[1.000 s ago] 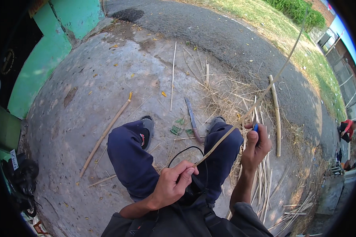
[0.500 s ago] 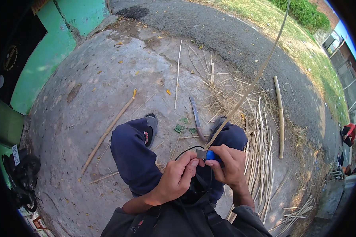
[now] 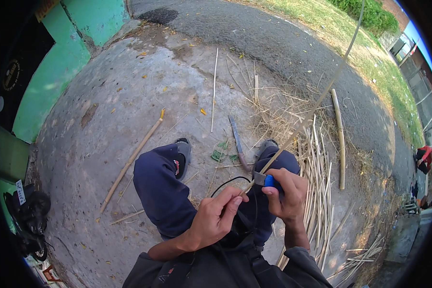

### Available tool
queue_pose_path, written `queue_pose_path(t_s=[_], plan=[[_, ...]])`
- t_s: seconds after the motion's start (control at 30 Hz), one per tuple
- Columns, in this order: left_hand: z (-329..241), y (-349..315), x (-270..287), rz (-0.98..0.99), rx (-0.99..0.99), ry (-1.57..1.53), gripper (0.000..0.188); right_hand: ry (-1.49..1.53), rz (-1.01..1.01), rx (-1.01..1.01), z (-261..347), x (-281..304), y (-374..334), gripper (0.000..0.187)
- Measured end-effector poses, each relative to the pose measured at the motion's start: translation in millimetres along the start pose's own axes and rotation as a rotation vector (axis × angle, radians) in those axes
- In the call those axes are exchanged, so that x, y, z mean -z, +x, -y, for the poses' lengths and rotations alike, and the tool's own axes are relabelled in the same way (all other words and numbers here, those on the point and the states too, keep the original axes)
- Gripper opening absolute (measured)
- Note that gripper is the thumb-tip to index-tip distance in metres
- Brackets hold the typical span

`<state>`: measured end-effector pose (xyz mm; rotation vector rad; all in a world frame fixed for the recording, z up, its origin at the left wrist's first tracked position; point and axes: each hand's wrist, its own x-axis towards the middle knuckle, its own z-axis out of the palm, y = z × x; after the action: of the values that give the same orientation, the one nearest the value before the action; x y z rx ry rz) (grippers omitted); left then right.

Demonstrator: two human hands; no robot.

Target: The person whittles thin bamboo sticks with a small utility knife, shaving down the ends and sides to sharpen or smooth them.

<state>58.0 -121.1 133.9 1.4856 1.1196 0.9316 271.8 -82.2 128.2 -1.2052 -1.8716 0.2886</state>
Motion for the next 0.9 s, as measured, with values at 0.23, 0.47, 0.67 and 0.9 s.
queue_pose_path(t_s=[0.23,0.47,0.67,0.9], plan=[[4.2,1.5,3.4,-0.105,-0.048,-0.056,0.014,-0.017,0.181,0.085,7.9,-10.1,-8.9,0.032],[3.8,4.5,-1.8,-0.283,-0.247,0.175,0.006,-0.085,0.121,0.078,15.8,-12.5,-7.1,0.032],[1.7,0.9,5.9,-0.229,-0.215,0.276,0.016,-0.132,0.066,0.09,16.9,-15.7,-4.6,0.033],[-1.8,9.4,6.8,-0.319,-0.323,0.3,0.012,-0.141,-0.019,0.112,19.9,-20.7,7.5,0.03]])
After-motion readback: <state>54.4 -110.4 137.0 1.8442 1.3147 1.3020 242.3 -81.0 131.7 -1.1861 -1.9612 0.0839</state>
